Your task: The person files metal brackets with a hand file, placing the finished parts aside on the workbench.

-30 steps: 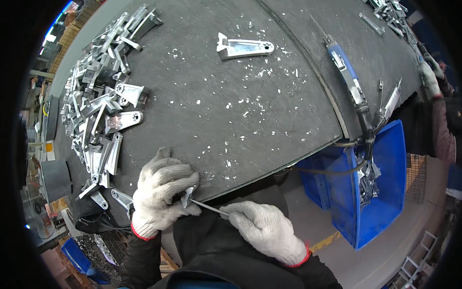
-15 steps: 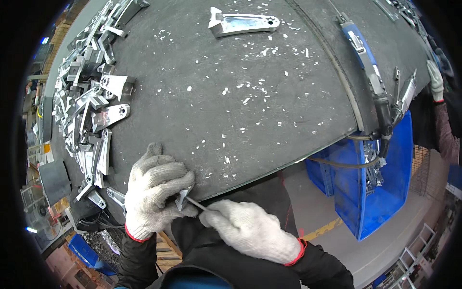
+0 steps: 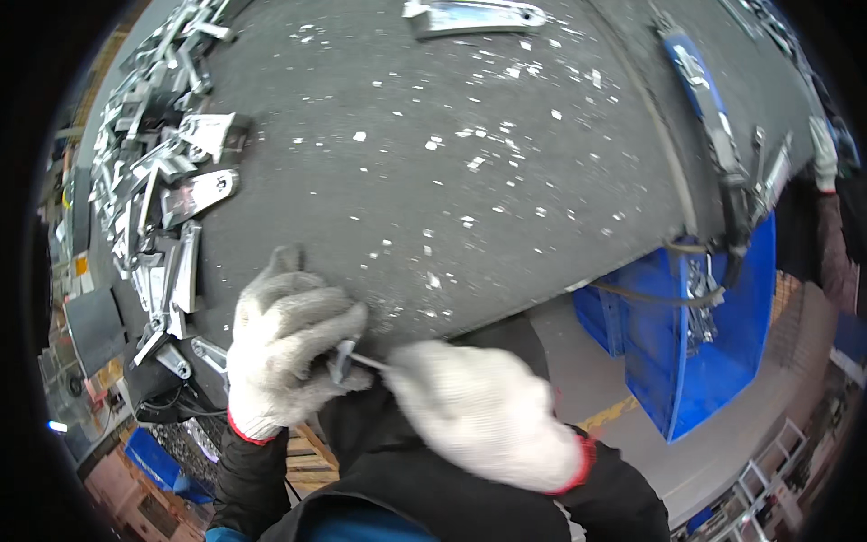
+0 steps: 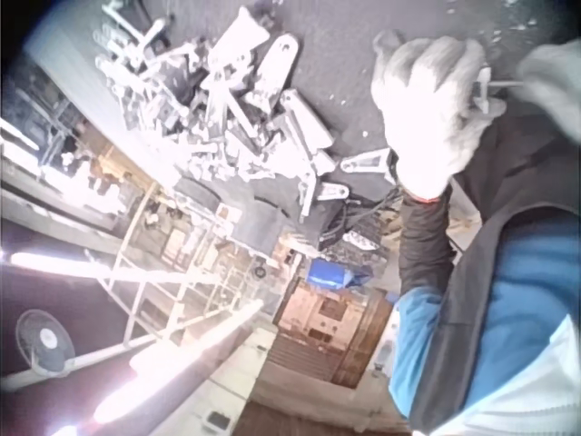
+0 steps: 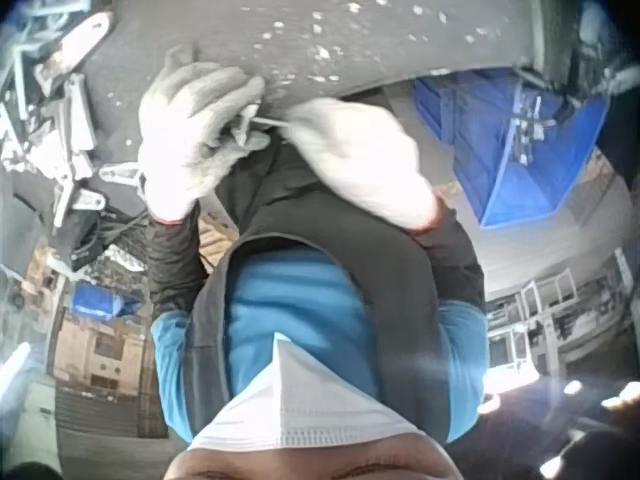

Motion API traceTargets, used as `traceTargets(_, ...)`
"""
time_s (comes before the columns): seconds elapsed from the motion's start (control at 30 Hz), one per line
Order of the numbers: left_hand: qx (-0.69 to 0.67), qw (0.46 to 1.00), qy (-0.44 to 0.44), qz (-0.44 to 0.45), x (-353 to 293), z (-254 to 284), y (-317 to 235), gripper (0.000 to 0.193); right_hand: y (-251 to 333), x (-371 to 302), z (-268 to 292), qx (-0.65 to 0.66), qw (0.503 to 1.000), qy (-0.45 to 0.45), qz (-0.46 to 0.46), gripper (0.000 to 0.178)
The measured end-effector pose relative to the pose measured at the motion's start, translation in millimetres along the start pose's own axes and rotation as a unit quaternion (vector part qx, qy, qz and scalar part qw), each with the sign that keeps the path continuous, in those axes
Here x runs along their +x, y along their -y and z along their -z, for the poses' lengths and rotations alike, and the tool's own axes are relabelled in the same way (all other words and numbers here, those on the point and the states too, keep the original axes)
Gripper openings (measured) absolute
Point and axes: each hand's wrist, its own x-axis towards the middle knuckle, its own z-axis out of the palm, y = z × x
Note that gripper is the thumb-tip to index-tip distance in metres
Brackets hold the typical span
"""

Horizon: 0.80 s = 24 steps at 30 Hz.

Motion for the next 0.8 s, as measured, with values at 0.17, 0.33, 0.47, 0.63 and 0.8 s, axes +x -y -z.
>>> traceTargets(0.17, 0.015, 1.000, -0.007, 0.019, -2, 0, -5, 0.077, -4, -16, -1, -0.146, 0.982, -0.011, 0.116, 0.027)
traceTargets(0.33, 0.022, 0.999, -0.016, 0.024, -2, -2, -6, 0.078, -11, -25, 1, -0.131, 0.986, -0.030, 0.104, 0.022)
traceTargets(0.47, 0.039, 0.999, -0.029, 0.022, -3, -3, -7, 0.077, -9, -25, 2, -0.091, 0.990, -0.025, 0.103, 0.015)
traceTargets(0.63, 0.038, 0.999, -0.020, 0.025, -3, -3, -6, 0.074, -1, -16, 7, -0.178, 0.978, -0.027, 0.107, 0.014)
traceTargets(0.8, 0.033, 0.999, -0.030, 0.019, -3, -4, -6, 0.078, -3, -13, 18, -0.009, 0.998, 0.003, 0.059, 0.021)
